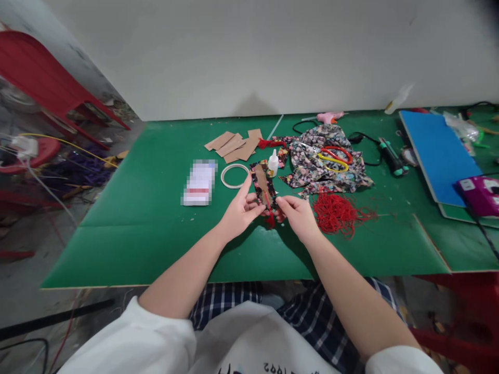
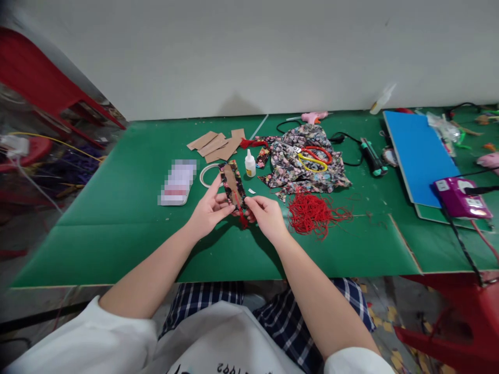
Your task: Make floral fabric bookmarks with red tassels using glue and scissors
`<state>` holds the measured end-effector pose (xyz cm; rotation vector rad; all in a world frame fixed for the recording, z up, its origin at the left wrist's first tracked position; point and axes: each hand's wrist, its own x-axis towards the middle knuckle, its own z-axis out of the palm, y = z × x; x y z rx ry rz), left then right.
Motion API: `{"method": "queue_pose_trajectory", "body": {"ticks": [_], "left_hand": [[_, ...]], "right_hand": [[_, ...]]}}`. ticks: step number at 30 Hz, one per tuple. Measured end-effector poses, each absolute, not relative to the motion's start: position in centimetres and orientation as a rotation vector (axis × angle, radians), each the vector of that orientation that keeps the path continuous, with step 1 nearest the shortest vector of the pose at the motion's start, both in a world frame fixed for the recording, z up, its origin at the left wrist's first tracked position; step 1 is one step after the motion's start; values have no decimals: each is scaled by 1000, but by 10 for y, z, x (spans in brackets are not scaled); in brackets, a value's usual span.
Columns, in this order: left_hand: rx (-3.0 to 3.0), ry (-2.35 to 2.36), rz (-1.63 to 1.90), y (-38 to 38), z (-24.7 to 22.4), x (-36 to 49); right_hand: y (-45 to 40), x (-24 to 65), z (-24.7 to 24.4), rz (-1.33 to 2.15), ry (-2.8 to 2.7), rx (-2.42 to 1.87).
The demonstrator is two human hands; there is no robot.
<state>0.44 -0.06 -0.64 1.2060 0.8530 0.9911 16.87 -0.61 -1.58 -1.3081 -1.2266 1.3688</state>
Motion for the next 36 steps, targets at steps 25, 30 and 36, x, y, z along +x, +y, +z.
{"method": "queue_pose_trajectory", "body": {"ticks": [25, 30, 36], "left_hand": [[1360, 850, 1026, -1, -12, 7], [1395, 874, 1025, -2, -14, 8], [1421, 891, 1023, -2, -16, 9]], "right_hand": [[-9, 167, -25, 1199, -1546, -1280], [-10, 166, -27, 1169, -1586, -1308], [-12, 165, -26, 1070, -1660, -1354]]}}
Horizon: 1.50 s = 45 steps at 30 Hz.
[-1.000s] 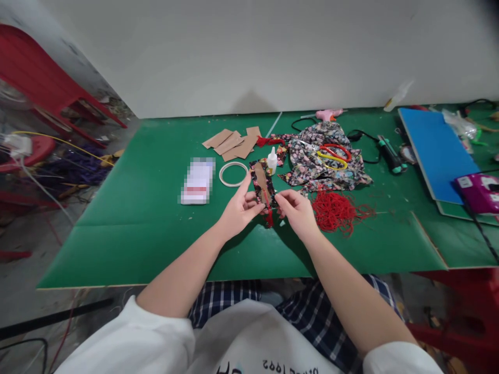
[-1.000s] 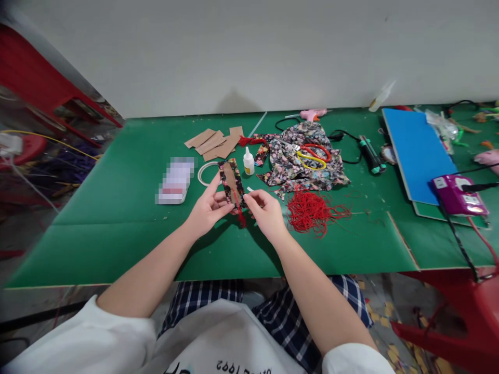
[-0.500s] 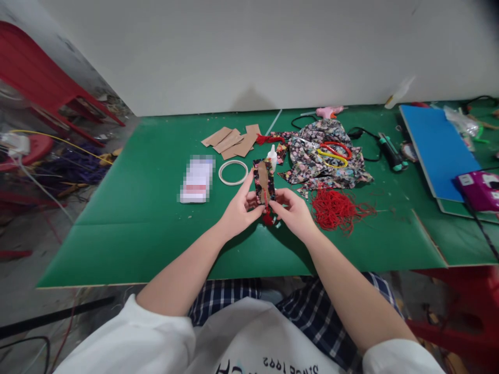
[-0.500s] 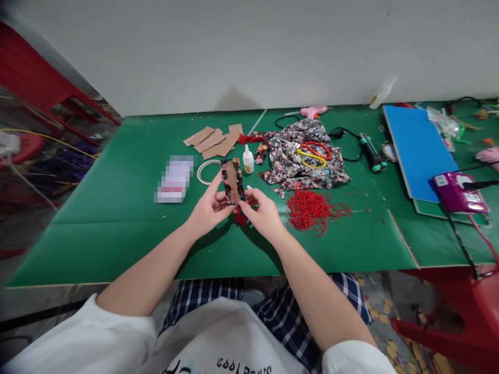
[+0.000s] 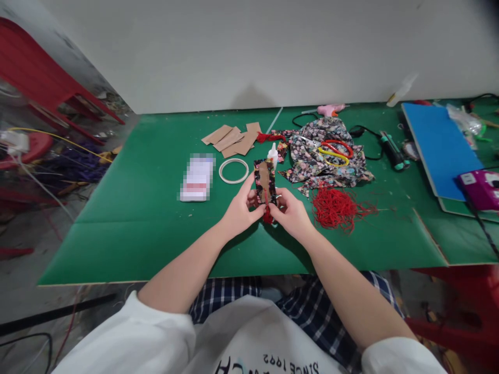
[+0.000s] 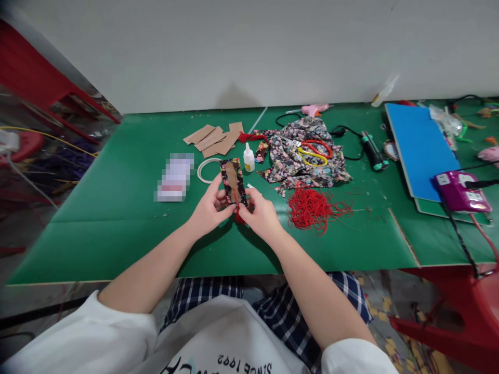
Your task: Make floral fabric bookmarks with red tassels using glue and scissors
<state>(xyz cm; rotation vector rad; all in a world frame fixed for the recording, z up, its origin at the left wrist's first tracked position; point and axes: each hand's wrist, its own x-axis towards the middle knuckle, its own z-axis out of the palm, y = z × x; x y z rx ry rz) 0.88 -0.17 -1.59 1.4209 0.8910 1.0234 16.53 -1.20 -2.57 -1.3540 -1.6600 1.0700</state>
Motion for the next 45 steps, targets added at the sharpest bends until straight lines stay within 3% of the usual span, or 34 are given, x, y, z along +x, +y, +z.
{"method": "queue_pose_trajectory", "body": {"ticks": [9, 28, 35, 40, 45], "left_hand": [[1420, 929, 1025, -1, -16, 11], [1177, 923, 1038, 5, -12, 1], [966, 881, 1205, 13, -6, -12], [892, 864, 1226, 12, 2, -14], [898, 809, 1161, 9, 2, -13]], "right_hand": [[-13, 164, -20, 978, -1740, -1441], [-10, 169, -22, 1310, -1460, -1154], [4, 190, -24, 674, -1484, -1478], [5, 193, -27, 283, -1978, -1395], [-11, 170, -36, 187, -2522, -1314]]}}
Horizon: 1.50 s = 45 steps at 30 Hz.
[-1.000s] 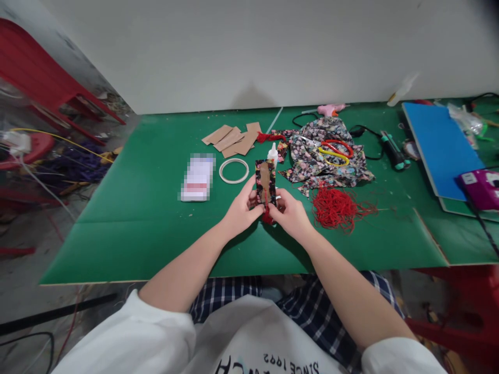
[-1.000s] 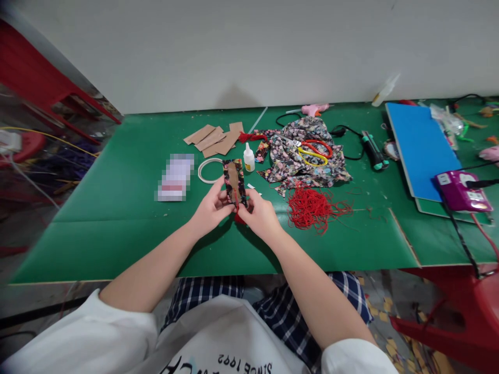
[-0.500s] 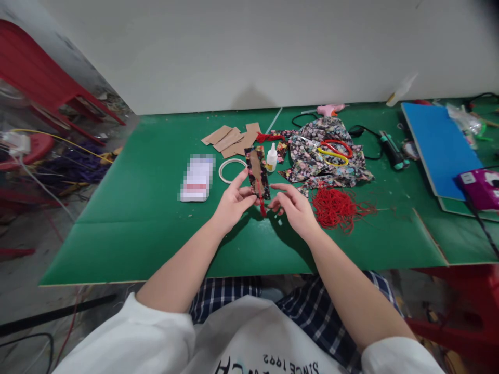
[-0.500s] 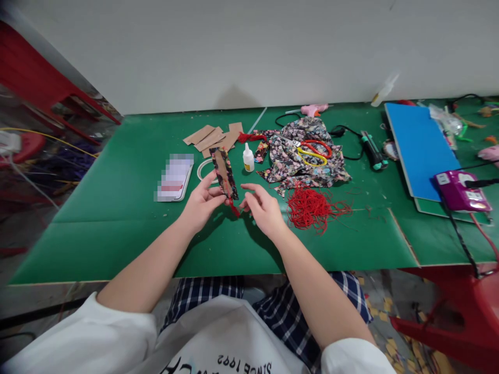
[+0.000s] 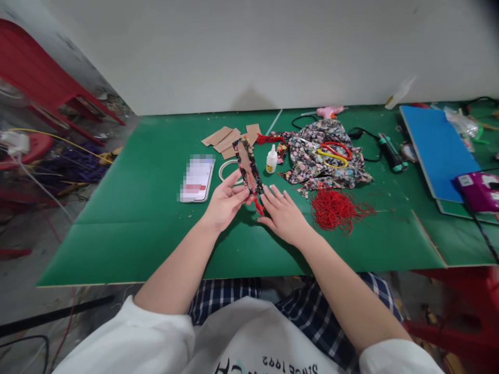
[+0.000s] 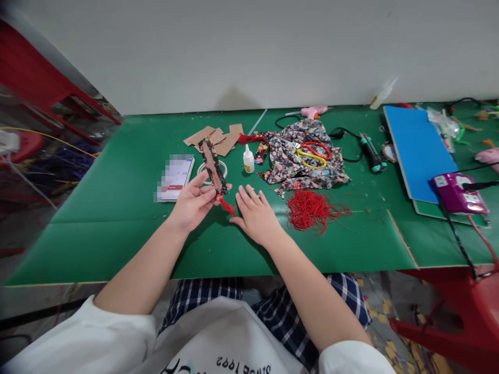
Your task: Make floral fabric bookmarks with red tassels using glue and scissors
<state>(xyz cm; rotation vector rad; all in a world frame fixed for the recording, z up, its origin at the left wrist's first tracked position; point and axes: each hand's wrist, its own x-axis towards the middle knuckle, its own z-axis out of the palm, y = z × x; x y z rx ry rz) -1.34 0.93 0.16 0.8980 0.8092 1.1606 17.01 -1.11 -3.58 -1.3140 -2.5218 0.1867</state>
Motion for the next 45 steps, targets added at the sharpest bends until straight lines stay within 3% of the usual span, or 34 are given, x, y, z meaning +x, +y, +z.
{"method": "queue_pose_trajectory", "body": {"ticks": [23, 29, 32, 38, 45], "left_hand": [[932, 933, 1108, 9, -2, -10], [929, 1013, 1089, 10, -11, -11], [984, 1031, 1014, 9, -12, -10], [1119, 1015, 804, 4, -7, -5], [1301, 997, 535, 5, -1, -8]], "right_hand": [[1, 179, -37, 152, -2378, -1747], [5, 185, -31, 173, -1997, -1520], [7, 188, -27, 390, -1671, -1445], [11, 194, -19, 1155, -1018, -1217], [9, 188, -12, 1363, -980, -1245]]}}
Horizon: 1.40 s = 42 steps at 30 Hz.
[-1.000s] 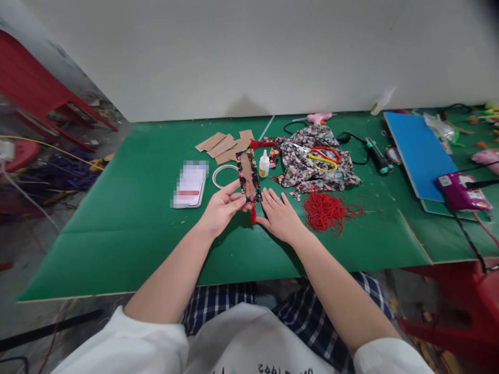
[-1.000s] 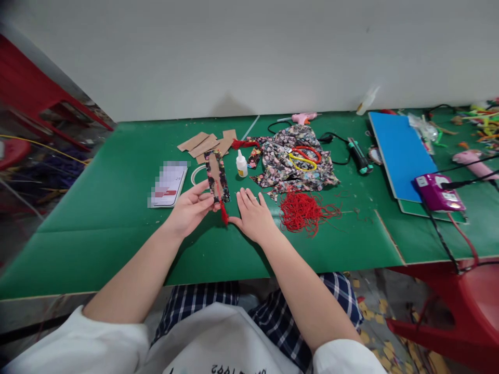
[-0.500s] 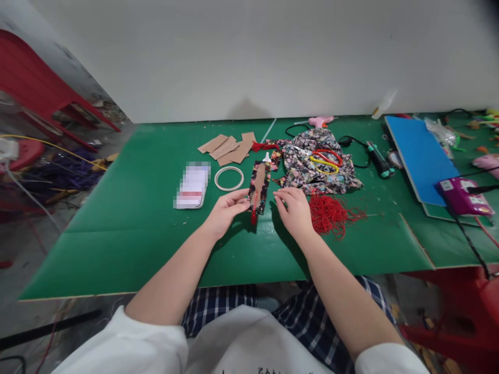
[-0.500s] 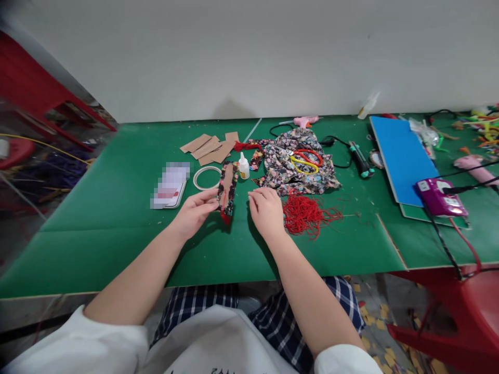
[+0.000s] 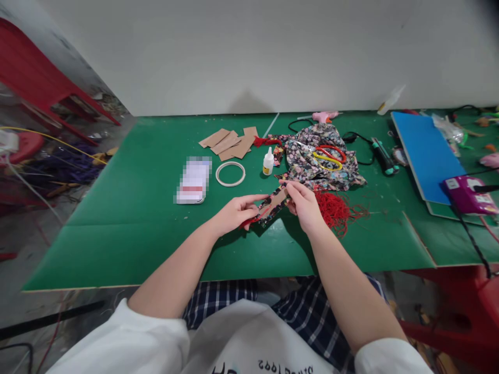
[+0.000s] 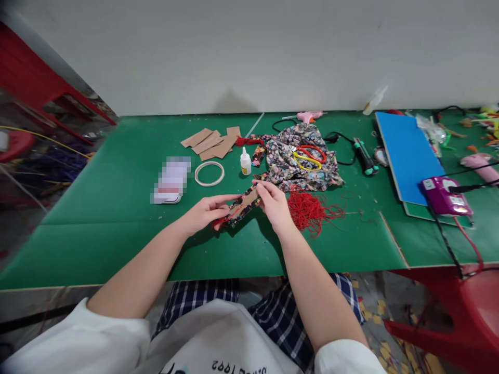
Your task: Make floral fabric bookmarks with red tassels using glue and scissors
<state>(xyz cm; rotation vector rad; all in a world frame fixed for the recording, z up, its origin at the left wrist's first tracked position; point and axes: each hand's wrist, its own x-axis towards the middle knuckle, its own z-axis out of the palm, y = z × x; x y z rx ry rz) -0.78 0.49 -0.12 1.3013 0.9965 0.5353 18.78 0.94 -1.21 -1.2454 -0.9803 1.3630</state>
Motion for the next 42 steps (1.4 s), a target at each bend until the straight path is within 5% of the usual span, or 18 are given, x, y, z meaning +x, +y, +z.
{"method": "queue_pose_trajectory", "body": {"ticks": [27, 42], "left_hand": [[1668, 1345, 485, 21, -2, -52], [2037, 1548, 350, 24, -5, -65]], "right_hand": [[15, 190, -28, 1359, -1145, -1465], [12, 196, -33, 960, -1593, -1682]]}}
